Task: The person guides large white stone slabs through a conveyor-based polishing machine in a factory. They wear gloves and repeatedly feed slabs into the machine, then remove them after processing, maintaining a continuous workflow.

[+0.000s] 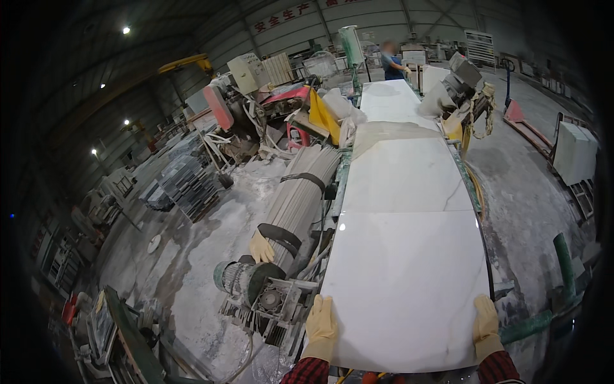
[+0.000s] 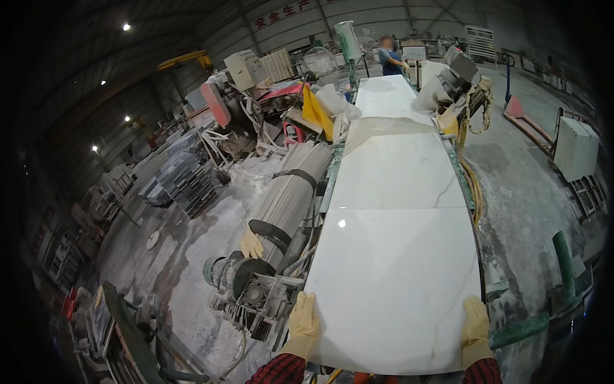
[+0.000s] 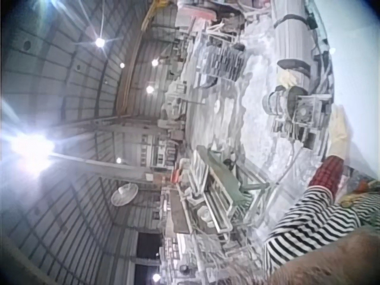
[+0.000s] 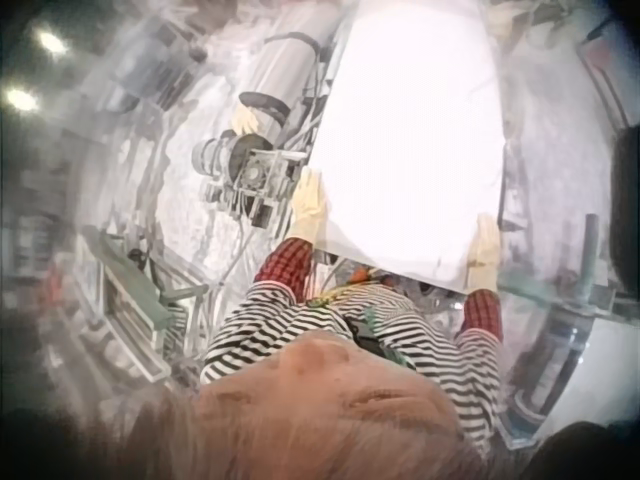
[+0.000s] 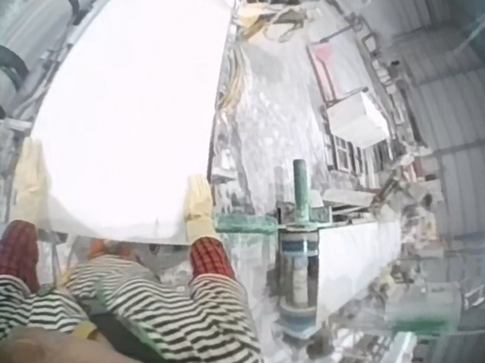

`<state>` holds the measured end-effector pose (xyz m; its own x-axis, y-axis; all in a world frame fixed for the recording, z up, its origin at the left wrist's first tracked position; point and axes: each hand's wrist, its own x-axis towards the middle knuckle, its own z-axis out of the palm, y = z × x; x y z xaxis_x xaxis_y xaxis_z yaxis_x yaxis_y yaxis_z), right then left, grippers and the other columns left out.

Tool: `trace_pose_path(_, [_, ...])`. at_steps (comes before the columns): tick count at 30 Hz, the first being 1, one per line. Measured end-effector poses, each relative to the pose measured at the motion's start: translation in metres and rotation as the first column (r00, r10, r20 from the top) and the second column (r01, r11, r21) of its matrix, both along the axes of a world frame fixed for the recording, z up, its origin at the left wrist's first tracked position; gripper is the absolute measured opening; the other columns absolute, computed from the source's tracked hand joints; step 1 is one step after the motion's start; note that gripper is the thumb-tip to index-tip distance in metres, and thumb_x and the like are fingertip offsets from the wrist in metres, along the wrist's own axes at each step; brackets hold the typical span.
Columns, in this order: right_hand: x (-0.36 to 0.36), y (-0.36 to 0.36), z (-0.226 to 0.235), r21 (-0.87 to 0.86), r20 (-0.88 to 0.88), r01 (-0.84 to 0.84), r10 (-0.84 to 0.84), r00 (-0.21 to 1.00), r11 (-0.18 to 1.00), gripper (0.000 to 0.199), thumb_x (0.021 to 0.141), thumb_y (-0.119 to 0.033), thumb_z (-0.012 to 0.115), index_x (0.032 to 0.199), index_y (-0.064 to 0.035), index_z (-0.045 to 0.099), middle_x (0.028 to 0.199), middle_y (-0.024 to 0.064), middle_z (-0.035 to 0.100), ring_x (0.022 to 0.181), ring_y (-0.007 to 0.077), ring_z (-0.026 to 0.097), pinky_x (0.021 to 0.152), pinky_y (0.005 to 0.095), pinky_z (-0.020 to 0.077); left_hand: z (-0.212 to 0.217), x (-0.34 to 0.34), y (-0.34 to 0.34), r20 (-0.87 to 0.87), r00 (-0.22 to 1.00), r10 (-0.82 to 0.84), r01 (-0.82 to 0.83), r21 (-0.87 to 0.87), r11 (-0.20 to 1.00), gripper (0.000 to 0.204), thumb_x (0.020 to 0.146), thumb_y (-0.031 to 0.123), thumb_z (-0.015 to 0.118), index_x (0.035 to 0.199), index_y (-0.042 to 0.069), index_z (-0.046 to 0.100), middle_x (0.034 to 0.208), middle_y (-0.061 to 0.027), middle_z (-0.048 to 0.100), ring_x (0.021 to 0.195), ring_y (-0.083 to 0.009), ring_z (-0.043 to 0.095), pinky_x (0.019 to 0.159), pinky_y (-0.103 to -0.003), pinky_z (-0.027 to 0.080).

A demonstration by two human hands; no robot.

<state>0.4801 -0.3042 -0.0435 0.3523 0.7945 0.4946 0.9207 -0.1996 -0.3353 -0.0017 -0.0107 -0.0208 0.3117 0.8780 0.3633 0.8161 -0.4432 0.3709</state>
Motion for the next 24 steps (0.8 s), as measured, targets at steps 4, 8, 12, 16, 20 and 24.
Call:
trace_pose_path(4, [-0.003, 0.0, 0.001, 0.025, 0.006, -0.001, 0.001, 1.0, 1.0, 0.032, 0.1, -0.002, 0.062, 0.129, 0.0032, 0.073, 0.135, 0.0285, 0.074, 0.131, 0.0499, 0.067, 0.121, 0.0563, 0.0501, 0.0, 0.0, -0.002, -0.012, 1.0, 0.026, -0.026, 0.002, 1.0, 0.045, 0.107, 0.023, 0.066, 0.15, 0.012, 0.061, 0.162, -0.0314, 0.057, 0.136, -0.0507, 0.063, 0.115, -0.056, 0.052])
trace_pose_path(8, [-0.007, 0.0, 0.007, 0.001, 0.002, 0.038, -0.038, 0.999, 0.999, 0.031, 0.101, -0.002, 0.061, 0.129, 0.0034, 0.074, 0.135, 0.0276, 0.075, 0.131, 0.0492, 0.068, 0.12, 0.0551, 0.051, 0.015, 0.006, -0.008, -0.03, 0.999, 0.035, -0.037, -0.05, 0.998, 0.047, 0.107, 0.026, 0.068, 0.151, 0.013, 0.061, 0.164, -0.0289, 0.057, 0.137, -0.0497, 0.063, 0.115, -0.056, 0.053])
trace_pose_path(12, [-0.006, -0.003, 0.006, 0.03, -0.024, 0.017, -0.016, 1.0, 0.999, 0.031, 0.103, -0.002, 0.059, 0.13, 0.0034, 0.074, 0.138, 0.0294, 0.074, 0.133, 0.0509, 0.067, 0.121, 0.0547, 0.0514, 0.008, 0.002, -0.009, -0.043, 0.998, 0.049, -0.05, -0.032, 0.998, 0.049, 0.106, 0.027, 0.07, 0.153, 0.014, 0.061, 0.165, -0.028, 0.057, 0.139, -0.0489, 0.062, 0.115, -0.056, 0.053])
trace_pose_path(16, [-0.006, -0.003, 0.004, 0.052, -0.021, -0.001, 0.002, 1.0, 0.999, 0.031, 0.102, 0.0, 0.06, 0.129, 0.0034, 0.074, 0.135, 0.0295, 0.074, 0.131, 0.0511, 0.068, 0.12, 0.0551, 0.0522, -0.001, -0.002, -0.008, -0.038, 0.998, 0.044, -0.044, -0.008, 0.999, 0.048, 0.106, 0.027, 0.071, 0.152, 0.013, 0.061, 0.164, -0.0285, 0.057, 0.141, -0.0487, 0.062, 0.116, -0.055, 0.053])
trace_pose_path(20, [-0.008, -0.005, 0.006, 0.055, 0.006, -0.001, 0.001, 1.0, 0.999, 0.032, 0.1, 0.001, 0.061, 0.129, 0.0039, 0.074, 0.133, 0.0296, 0.075, 0.128, 0.0512, 0.069, 0.119, 0.0559, 0.053, -0.001, -0.002, -0.009, -0.035, 0.998, 0.042, -0.043, -0.017, 0.999, 0.048, 0.106, 0.026, 0.07, 0.151, 0.012, 0.062, 0.164, -0.0291, 0.057, 0.141, -0.0488, 0.062, 0.117, -0.055, 0.052])
trace_pose_path(24, [-0.009, -0.006, 0.008, 0.074, -0.016, -0.017, 0.018, 1.0, 0.997, 0.032, 0.1, 0.0, 0.06, 0.129, 0.0037, 0.074, 0.133, 0.0298, 0.075, 0.128, 0.0514, 0.069, 0.119, 0.0567, 0.0522, 0.003, -0.002, -0.012, -0.048, 0.998, 0.047, -0.048, -0.021, 0.999, 0.048, 0.106, 0.026, 0.07, 0.151, 0.011, 0.061, 0.163, -0.0296, 0.058, 0.141, -0.0489, 0.062, 0.116, -0.056, 0.052])
